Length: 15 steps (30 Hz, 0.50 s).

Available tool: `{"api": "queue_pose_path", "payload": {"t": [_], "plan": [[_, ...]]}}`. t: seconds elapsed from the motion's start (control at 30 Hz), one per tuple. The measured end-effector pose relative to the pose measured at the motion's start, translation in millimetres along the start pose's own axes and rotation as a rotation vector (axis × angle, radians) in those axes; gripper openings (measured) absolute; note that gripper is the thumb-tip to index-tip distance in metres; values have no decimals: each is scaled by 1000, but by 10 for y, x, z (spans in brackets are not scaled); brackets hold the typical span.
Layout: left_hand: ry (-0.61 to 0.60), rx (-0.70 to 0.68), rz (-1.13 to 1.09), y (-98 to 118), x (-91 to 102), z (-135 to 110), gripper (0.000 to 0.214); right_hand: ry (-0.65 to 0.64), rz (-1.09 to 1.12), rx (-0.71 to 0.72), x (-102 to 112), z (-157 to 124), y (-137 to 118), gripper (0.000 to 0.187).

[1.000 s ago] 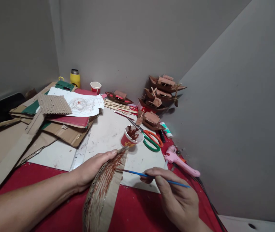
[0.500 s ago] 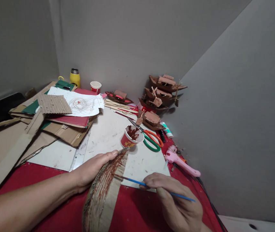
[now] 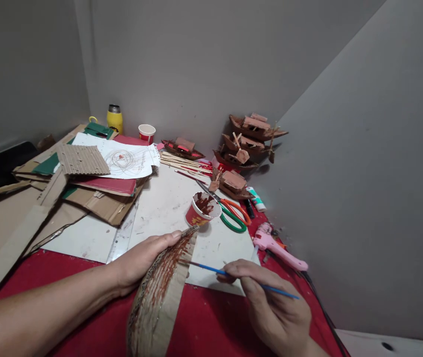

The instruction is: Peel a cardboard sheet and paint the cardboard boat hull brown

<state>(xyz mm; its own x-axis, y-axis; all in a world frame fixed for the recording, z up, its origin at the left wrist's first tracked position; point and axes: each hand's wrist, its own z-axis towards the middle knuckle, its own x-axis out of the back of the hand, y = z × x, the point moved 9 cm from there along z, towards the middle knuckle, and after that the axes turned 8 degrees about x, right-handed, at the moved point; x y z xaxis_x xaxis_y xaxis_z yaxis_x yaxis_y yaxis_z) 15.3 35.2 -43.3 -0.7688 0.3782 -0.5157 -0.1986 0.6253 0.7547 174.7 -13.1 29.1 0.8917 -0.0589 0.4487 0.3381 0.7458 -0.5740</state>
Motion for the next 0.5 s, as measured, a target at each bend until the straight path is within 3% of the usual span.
{"api": "queue_pose_path", "payload": {"t": [0.17,0.37,0.5], "plan": [[14,-14,6,19,8,-7,34,9,30,-11,5,-19,9,30],[-63,-21,18,26,-57,-7,33,-94,121,28,-96,43,-96,28],[-80,-18,27,28,-65,-8,34,-88,106,59,-79,42,-114,26]]}}
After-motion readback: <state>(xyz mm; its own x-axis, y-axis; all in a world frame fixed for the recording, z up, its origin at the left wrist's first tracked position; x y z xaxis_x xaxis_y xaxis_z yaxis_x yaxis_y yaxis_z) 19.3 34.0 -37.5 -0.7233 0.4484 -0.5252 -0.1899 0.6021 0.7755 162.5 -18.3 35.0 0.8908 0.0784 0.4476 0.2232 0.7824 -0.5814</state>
